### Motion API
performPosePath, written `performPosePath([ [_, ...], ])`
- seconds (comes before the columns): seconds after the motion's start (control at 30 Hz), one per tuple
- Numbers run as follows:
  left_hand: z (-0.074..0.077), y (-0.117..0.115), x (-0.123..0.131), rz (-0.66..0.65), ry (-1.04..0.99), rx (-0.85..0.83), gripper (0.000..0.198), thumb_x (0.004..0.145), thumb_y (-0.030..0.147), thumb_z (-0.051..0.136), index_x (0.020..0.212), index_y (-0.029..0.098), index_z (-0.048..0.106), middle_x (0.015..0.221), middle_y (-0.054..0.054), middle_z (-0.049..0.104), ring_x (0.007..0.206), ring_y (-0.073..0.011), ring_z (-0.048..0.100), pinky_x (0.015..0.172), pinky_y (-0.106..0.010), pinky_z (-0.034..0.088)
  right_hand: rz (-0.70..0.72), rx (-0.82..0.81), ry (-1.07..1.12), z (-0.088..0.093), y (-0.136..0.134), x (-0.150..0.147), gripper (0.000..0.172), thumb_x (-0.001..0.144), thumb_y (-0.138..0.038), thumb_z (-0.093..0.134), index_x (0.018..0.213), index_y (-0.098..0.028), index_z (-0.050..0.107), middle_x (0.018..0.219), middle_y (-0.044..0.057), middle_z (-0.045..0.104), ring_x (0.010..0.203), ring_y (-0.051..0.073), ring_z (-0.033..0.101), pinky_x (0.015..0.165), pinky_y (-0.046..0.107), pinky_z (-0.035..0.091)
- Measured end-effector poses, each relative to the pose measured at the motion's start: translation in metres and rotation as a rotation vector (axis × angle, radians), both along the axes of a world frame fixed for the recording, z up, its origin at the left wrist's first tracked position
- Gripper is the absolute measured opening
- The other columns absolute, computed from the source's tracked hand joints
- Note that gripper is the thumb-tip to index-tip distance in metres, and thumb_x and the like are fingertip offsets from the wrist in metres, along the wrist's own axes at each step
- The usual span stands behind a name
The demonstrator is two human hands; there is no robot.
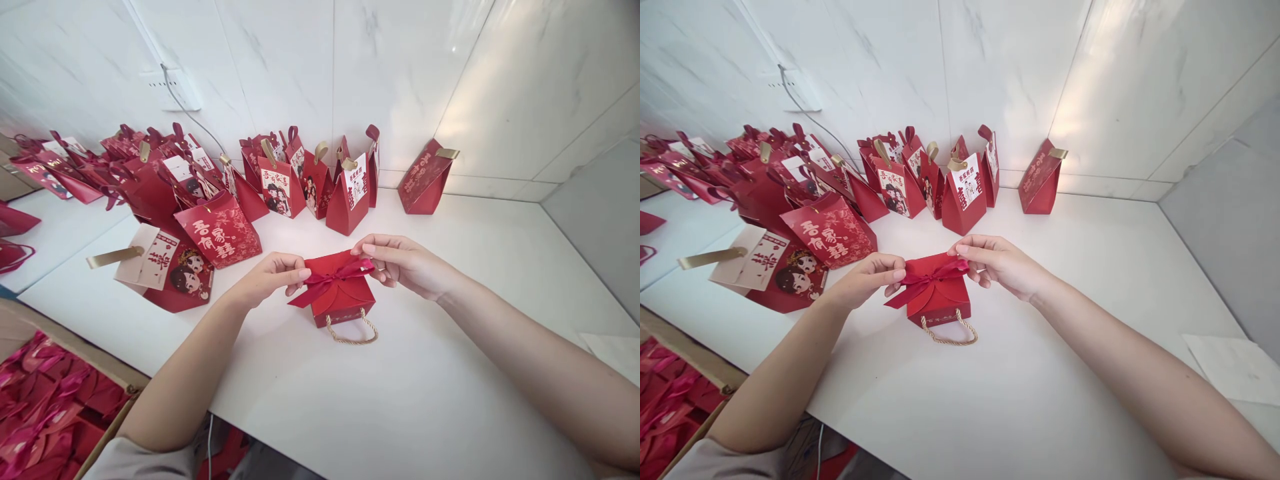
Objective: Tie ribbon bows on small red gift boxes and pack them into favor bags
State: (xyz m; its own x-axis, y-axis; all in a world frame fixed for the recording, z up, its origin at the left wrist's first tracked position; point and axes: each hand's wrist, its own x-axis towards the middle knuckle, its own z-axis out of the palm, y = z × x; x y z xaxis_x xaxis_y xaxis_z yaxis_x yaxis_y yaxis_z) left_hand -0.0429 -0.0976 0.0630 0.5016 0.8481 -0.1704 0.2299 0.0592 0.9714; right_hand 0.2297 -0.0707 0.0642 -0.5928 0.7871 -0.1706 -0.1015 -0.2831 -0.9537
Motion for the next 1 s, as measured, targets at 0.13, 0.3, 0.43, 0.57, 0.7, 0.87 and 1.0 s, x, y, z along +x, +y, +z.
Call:
performPosePath([
  [0.13,-0.001,0.000,0.000,-0.008,0.001,-0.008,0.037,0.085,0.042,0.066,0.064,0.014,0.054,0.055,0.004,0.051,0.053,-0.0074,0.042,0.058,-0.023,0.031,0.026,0.043,0.032,-0.001,0.000,0.000,0.020,0.072,-0.031,0.082,0.082,-0.019,0.071,0.071,-0.003,0.060,0.055,0.005,0.046,0.051,0.021,0.035],
  [0.3,-0.001,0.000,-0.001,-0.013,0.006,-0.009,0.037,0.085,0.042,0.066,0.064,0.014,0.055,0.055,0.003,0.052,0.054,-0.0075,0.043,0.058,-0.024,0.031,0.033,0.084,0.005,-0.004,0.000,0.000,0.018,0.074,-0.036,0.080,0.083,-0.021,0.076,0.066,-0.001,0.065,0.059,0.008,0.051,0.053,0.024,0.034],
  [0.43,0.000,0.000,0.000,-0.014,0.021,-0.016,0.036,0.085,0.042,0.066,0.064,0.014,0.056,0.055,0.003,0.051,0.054,-0.0077,0.043,0.057,-0.023,0.031,-0.005,0.114,-0.026,-0.005,-0.001,-0.001,0.024,0.079,-0.041,0.075,0.096,-0.025,0.078,0.074,0.002,0.073,0.065,0.010,0.056,0.056,0.026,0.035],
  [0.57,0.001,0.000,0.001,-0.012,0.029,-0.010,0.036,0.084,0.043,0.066,0.064,0.014,0.057,0.054,0.003,0.052,0.053,-0.0078,0.043,0.056,-0.023,0.032,-0.091,0.149,-0.001,-0.008,0.000,-0.001,0.023,0.082,-0.039,0.072,0.102,-0.029,0.077,0.098,0.002,0.077,0.089,0.014,0.063,0.073,0.027,0.043],
  [0.7,0.000,0.000,0.001,-0.024,0.033,-0.007,0.037,0.084,0.044,0.066,0.064,0.014,0.057,0.055,0.002,0.052,0.053,-0.0083,0.044,0.056,-0.023,0.033,-0.130,0.134,0.088,-0.010,-0.001,-0.004,0.023,0.080,-0.034,0.075,0.102,-0.028,0.077,0.103,0.002,0.076,0.098,0.016,0.066,0.090,0.030,0.046],
  [0.87,-0.002,0.000,-0.001,-0.042,0.054,0.000,0.039,0.085,0.044,0.064,0.061,0.014,0.055,0.055,0.001,0.053,0.055,-0.0091,0.044,0.058,-0.024,0.035,-0.175,0.090,0.156,-0.012,-0.006,-0.009,0.023,0.075,-0.030,0.081,0.098,-0.027,0.077,0.099,0.001,0.077,0.086,0.012,0.068,0.086,0.028,0.050],
  [1.0,-0.002,0.000,-0.002,-0.076,0.061,0.009,0.042,0.087,0.043,0.062,0.059,0.013,0.055,0.056,0.000,0.053,0.056,-0.0090,0.045,0.059,-0.024,0.035,-0.231,0.084,0.131,-0.014,-0.008,-0.011,0.022,0.072,-0.031,0.083,0.091,-0.024,0.076,0.093,0.001,0.077,0.080,0.011,0.067,0.080,0.027,0.053],
])
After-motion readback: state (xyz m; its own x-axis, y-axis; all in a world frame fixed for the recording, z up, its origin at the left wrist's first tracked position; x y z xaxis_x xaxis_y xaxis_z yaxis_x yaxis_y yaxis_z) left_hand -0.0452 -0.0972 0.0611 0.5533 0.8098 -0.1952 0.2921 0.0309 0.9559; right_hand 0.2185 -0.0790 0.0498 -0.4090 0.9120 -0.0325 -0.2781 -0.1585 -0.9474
